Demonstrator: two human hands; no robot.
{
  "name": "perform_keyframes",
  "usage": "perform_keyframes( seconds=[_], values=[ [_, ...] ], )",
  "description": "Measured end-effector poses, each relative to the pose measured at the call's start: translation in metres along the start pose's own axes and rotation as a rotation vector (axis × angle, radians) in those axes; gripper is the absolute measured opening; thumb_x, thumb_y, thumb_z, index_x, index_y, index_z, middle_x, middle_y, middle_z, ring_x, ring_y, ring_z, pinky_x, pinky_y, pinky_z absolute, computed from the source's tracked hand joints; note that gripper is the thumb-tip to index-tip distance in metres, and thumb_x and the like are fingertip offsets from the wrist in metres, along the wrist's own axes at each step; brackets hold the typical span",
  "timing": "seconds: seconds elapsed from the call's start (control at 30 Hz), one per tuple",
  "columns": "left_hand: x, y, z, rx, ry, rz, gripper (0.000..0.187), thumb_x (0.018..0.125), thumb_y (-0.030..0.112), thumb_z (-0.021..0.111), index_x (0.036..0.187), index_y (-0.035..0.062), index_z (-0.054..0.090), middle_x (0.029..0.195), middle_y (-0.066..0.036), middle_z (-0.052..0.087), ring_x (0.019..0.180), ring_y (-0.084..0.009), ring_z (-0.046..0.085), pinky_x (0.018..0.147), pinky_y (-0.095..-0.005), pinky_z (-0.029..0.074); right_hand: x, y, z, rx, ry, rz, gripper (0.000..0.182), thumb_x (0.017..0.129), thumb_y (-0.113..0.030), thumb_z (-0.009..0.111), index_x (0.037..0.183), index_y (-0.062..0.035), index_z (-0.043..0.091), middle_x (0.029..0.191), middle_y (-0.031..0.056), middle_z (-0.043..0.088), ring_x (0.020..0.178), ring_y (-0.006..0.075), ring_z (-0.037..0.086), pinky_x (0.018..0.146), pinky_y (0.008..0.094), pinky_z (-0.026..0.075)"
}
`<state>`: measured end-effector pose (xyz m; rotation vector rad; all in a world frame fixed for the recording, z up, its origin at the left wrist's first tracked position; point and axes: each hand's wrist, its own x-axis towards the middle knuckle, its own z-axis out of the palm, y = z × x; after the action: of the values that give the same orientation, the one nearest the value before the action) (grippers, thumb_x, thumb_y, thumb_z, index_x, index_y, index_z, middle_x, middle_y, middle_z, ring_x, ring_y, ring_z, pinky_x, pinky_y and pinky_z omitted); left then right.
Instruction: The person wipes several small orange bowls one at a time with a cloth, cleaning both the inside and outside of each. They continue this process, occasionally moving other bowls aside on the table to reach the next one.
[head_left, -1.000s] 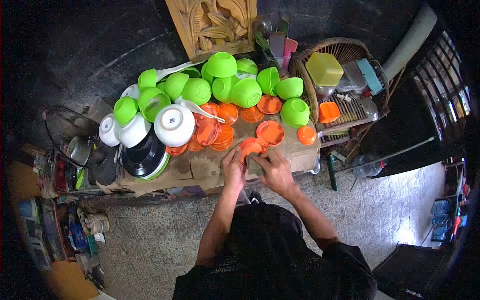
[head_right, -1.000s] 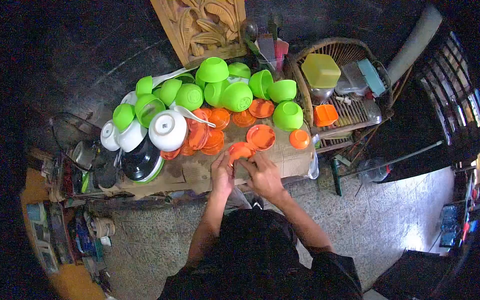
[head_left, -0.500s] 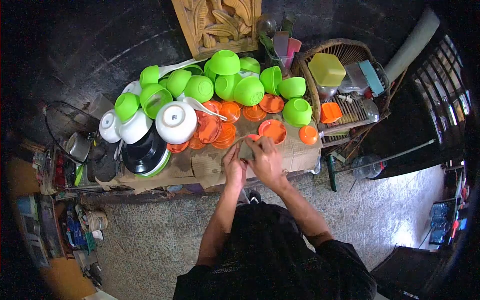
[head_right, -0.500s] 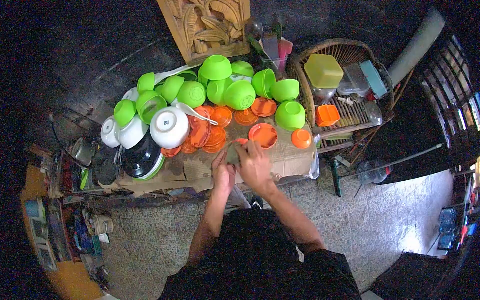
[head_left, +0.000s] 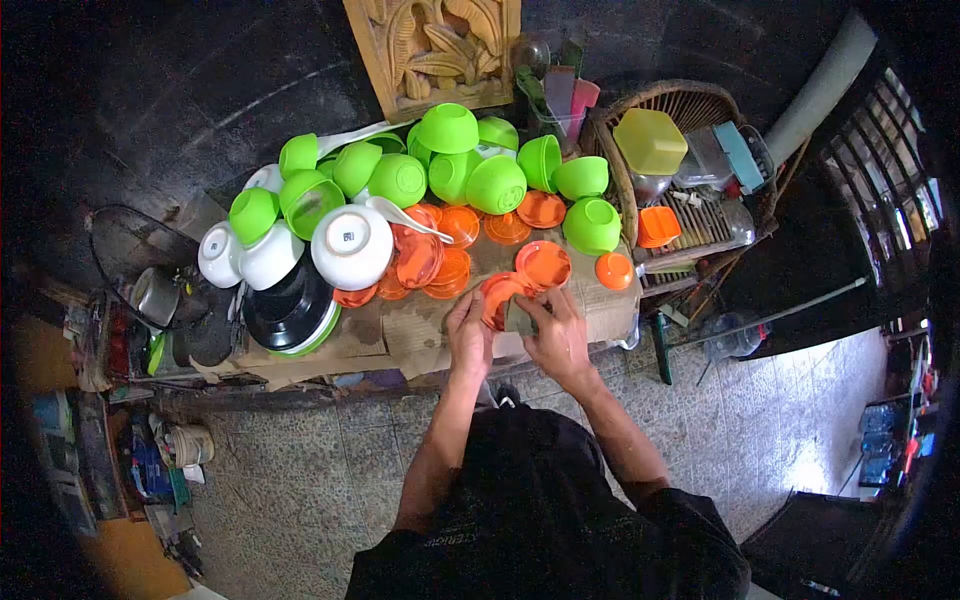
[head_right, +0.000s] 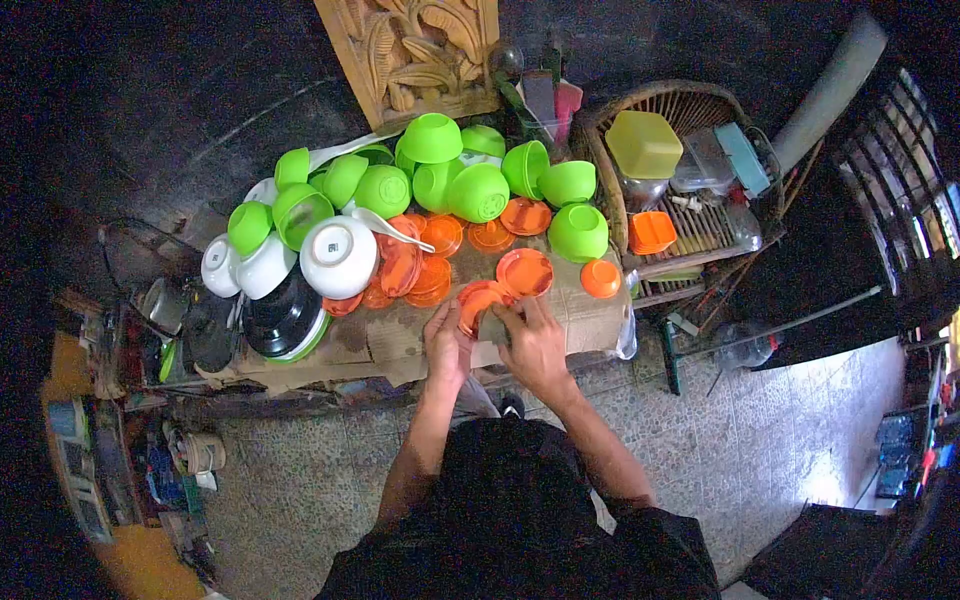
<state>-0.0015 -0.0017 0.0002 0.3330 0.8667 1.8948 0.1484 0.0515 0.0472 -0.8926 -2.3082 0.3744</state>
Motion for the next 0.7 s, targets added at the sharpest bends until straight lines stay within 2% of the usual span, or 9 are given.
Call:
perform_keyframes(
  seconds=[0.23, 0.3, 0.43, 0.5, 0.53, 0.63, 0.7],
  values=[
    [0.005, -0.005, -0.008, -0.031, 0.007, 0.0, 0.039, 0.113, 0.022, 0.05, 0.138, -0.0073, 0.059, 0.132, -0.016, 0.068, 0.121, -0.0241, 0.067, 0.106, -0.0404, 0.055, 0.026, -0.011, 0.008, 0.001, 0.138, 0.127, 0.056, 0.062, -0.001, 0.085, 0.117, -0.006, 0.074, 0.102, 0.0125, 0.058, 0.097, 0.0333, 0.061, 0.082, 0.0451, 0.055],
    [0.006, -0.007, -0.013, -0.003, 0.011, -0.006, 0.035, 0.112, 0.023, 0.052, 0.135, -0.0024, 0.061, 0.124, -0.012, 0.071, 0.11, -0.0224, 0.071, 0.092, -0.0383, 0.06, 0.027, -0.017, 0.014, 0.042, 0.146, 0.144, 0.054, 0.065, 0.0, 0.08, 0.119, -0.0064, 0.076, 0.097, 0.0118, 0.058, 0.094, 0.0326, 0.06, 0.081, 0.0453, 0.054],
    [0.004, -0.007, -0.012, 0.013, 0.075, -0.024, 0.035, 0.112, 0.024, 0.053, 0.134, -0.0019, 0.062, 0.119, -0.011, 0.073, 0.103, -0.0205, 0.073, 0.089, -0.0354, 0.06, 0.015, -0.027, 0.027, 0.085, 0.108, 0.066, 0.056, 0.065, 0.0, 0.08, 0.121, -0.0051, 0.074, 0.098, 0.0126, 0.058, 0.096, 0.0336, 0.06, 0.082, 0.0453, 0.054],
    [0.003, -0.008, -0.008, 0.08, 0.084, 0.062, 0.034, 0.112, 0.024, 0.054, 0.132, -0.0014, 0.063, 0.117, -0.011, 0.073, 0.098, -0.0197, 0.073, 0.087, -0.0331, 0.06, 0.004, -0.031, 0.031, 0.082, 0.045, -0.003, 0.055, 0.065, -0.006, 0.082, 0.119, -0.0055, 0.073, 0.104, 0.0133, 0.057, 0.099, 0.0344, 0.059, 0.085, 0.0453, 0.054],
    [0.002, -0.007, -0.008, 0.08, 0.085, 0.063, 0.034, 0.112, 0.024, 0.054, 0.132, -0.0014, 0.063, 0.117, -0.011, 0.073, 0.098, -0.0197, 0.073, 0.087, -0.0331, 0.06, -0.001, -0.031, 0.029, 0.094, 0.074, -0.021, 0.058, 0.063, -0.003, 0.081, 0.121, -0.0049, 0.074, 0.1, 0.0119, 0.058, 0.096, 0.0339, 0.06, 0.082, 0.0455, 0.055],
    [0.0, -0.009, -0.01, 0.059, 0.054, 0.014, 0.032, 0.112, 0.021, 0.053, 0.131, -0.0018, 0.064, 0.118, -0.011, 0.073, 0.101, -0.0193, 0.072, 0.088, -0.032, 0.059, -0.013, -0.031, 0.014, 0.164, 0.022, -0.042, 0.058, 0.062, -0.002, 0.081, 0.119, -0.0066, 0.075, 0.1, 0.0117, 0.059, 0.096, 0.0336, 0.06, 0.082, 0.0449, 0.055],
    [0.001, -0.009, -0.012, 0.18, 0.066, 0.046, 0.031, 0.112, 0.018, 0.051, 0.131, -0.003, 0.063, 0.122, -0.012, 0.072, 0.106, -0.0198, 0.071, 0.093, -0.0342, 0.058, -0.02, -0.03, 0.004, 0.143, 0.006, -0.02, 0.057, 0.062, -0.001, 0.08, 0.118, -0.0076, 0.076, 0.1, 0.0117, 0.059, 0.096, 0.0335, 0.06, 0.083, 0.0447, 0.055]
  ],
)
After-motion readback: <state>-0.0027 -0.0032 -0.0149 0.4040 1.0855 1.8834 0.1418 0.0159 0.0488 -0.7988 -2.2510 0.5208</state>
